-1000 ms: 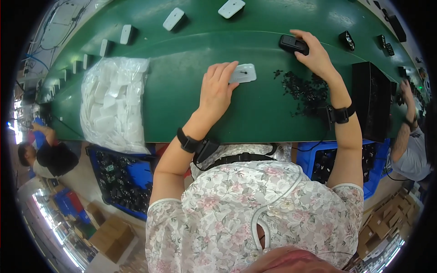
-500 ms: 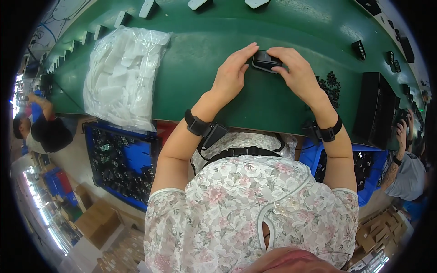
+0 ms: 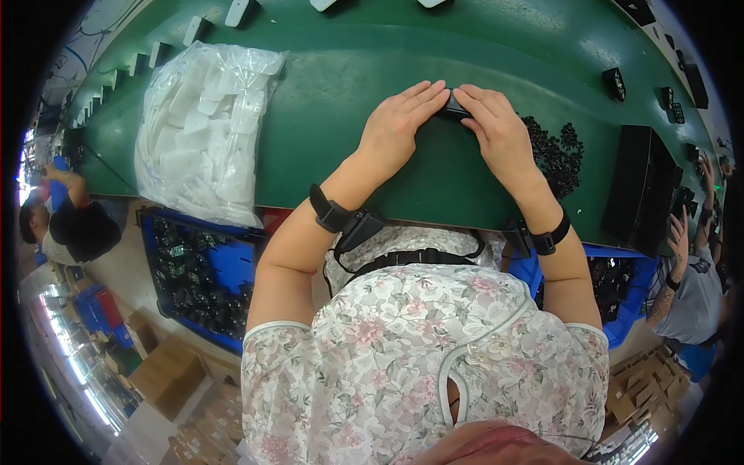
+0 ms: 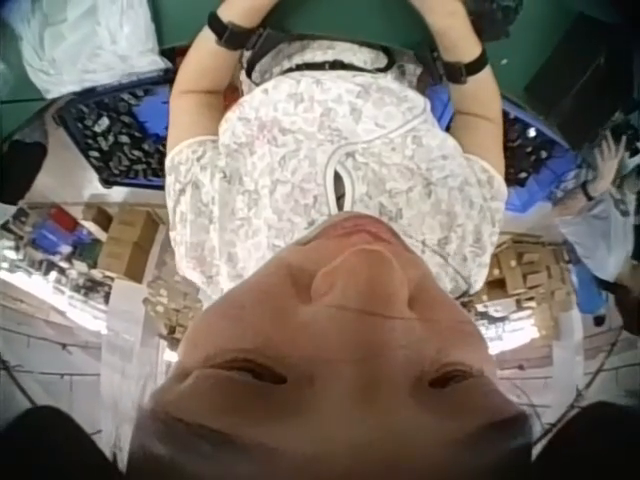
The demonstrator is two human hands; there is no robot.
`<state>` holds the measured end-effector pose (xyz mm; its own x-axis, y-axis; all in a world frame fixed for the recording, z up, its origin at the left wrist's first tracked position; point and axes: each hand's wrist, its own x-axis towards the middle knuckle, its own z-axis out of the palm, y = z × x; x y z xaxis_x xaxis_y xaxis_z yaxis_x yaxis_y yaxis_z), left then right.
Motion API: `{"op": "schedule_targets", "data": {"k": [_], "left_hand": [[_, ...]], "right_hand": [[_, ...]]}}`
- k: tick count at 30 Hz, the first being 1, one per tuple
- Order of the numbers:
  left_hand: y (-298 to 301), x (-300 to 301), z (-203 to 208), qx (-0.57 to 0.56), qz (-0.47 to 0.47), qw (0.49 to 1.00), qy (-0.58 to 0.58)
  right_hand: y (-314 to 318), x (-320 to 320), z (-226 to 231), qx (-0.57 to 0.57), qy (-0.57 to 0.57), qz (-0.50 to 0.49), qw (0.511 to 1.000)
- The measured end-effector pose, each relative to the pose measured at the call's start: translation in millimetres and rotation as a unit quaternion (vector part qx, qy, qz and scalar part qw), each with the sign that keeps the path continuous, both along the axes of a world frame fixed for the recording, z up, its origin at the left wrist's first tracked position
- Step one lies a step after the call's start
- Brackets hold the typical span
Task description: The person picks up a white plastic plate, inserts a small black component into it by hand, and then presses the plate onto a black electronic housing. This process is repeated multiple times using parts from the assembly line.
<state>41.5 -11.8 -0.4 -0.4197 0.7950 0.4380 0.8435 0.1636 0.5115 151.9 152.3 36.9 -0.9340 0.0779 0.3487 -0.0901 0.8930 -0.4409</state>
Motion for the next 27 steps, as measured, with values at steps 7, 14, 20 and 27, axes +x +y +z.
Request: {"op": "schedule_targets", "data": {"k": [7, 14, 20, 27], "left_hand": [[21.7, 7.1, 8.1, 0.012, 0.041, 0.997, 0.07], [73.7, -33.3, 8.5, 0.013, 0.08, 0.98, -0.181], [158.8, -64.9, 18.9, -0.033, 0.046, 0.915, -0.398], [219.9, -93.5, 2.3, -0.035, 0.047, 0.867, -0.494]], "right_hand": [[39.1, -18.5, 7.7, -0.118, -0.106, 0.034, 0.987], [63.0, -9.1, 10.9, -0.125, 0.03, -0.033, 0.991], [106.4, 50.6, 32.8, -0.267, 0.081, -0.252, 0.927], [116.2, 112.5, 16.4, -0.224, 0.066, -0.333, 0.914]]}}
